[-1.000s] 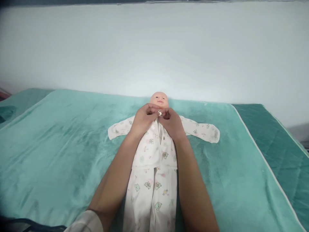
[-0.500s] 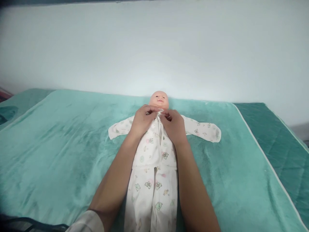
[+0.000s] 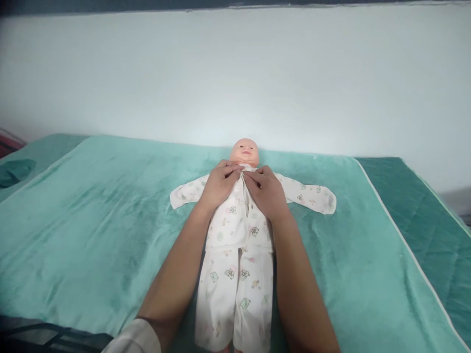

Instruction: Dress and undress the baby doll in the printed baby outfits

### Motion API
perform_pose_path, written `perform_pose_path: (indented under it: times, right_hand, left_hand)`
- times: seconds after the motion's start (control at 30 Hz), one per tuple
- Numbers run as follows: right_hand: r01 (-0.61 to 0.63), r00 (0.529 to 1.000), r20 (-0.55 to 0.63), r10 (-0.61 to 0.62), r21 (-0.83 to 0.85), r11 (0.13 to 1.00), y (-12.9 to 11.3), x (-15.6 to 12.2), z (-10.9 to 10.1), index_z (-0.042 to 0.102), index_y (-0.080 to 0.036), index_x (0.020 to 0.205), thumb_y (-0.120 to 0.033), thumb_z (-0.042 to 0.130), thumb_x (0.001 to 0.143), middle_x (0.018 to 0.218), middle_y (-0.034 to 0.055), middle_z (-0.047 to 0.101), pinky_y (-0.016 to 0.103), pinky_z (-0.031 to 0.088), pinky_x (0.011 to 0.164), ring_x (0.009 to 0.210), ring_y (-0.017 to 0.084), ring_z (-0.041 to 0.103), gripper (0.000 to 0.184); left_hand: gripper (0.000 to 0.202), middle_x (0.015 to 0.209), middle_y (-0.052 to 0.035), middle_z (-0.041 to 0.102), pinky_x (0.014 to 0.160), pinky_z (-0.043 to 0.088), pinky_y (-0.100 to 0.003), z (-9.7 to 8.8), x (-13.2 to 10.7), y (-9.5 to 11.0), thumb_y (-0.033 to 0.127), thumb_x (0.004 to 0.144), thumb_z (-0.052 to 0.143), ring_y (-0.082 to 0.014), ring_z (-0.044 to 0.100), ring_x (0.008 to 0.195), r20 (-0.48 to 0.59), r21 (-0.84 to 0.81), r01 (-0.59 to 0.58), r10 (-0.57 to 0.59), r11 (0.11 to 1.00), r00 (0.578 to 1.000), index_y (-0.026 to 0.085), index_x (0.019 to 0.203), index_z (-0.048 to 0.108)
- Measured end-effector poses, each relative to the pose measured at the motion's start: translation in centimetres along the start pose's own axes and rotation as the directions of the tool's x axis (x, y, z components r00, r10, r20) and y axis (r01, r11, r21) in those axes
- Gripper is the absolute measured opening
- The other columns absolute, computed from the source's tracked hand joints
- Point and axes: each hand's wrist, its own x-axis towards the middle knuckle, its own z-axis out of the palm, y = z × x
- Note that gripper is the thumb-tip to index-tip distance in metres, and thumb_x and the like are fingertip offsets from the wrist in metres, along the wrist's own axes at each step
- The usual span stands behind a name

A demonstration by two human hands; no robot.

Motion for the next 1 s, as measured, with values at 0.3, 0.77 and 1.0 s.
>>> perform_pose_path:
  times: [0.3,0.77,1.0]
  right_hand:
    - [-0.009,0.991,-0.133,0.008,-0.005,1.0,-2.1,-3.4,-0.1,0.07,-0.022,0.114,-0.037,0.058,0.092,0.104,0.0041,0.061,0.032,0.049,0.076,0.076,0.015,0.057,0.029]
    - [-0.207,0.978,-0.061,0.201,-0.104,0.973,-2.8,-2.4,0.5,0.056,-0.022,0.079,-0.046,0.058,0.09,0.068,-0.0038,0.058,0.029,0.035,0.064,0.066,0.015,0.051,0.026]
    - [-0.242,0.968,-0.041,0.248,0.112,0.964,-2.6,-1.7,-0.2,0.061,-0.021,0.077,-0.044,0.062,0.088,0.066,-0.0036,0.056,0.027,0.034,0.062,0.063,0.013,0.047,0.026]
  left_hand:
    - [0.026,0.122,-0.0091,0.064,0.107,0.049,-0.036,0.0,-2.6,-0.9,0.026,0.097,0.054,-0.0206,0.063,0.117,-0.041,0.043,-0.167,0.169,0.985,0.985,0.021,0.115,0.073]
    - [0.044,0.154,-0.0123,0.047,0.116,0.038,-0.055,-0.3,-3.4,0.0,0.024,0.097,0.047,-0.0302,0.048,0.14,0.054,0.311,-0.097,0.084,0.945,0.995,0.025,0.141,0.056]
    - [0.028,0.14,-0.0081,0.06,0.116,0.041,-0.046,-0.2,-3.4,-0.5,0.023,0.095,0.056,-0.0251,0.054,0.133,-0.051,0.148,-0.109,0.118,0.983,0.992,0.026,0.119,0.068]
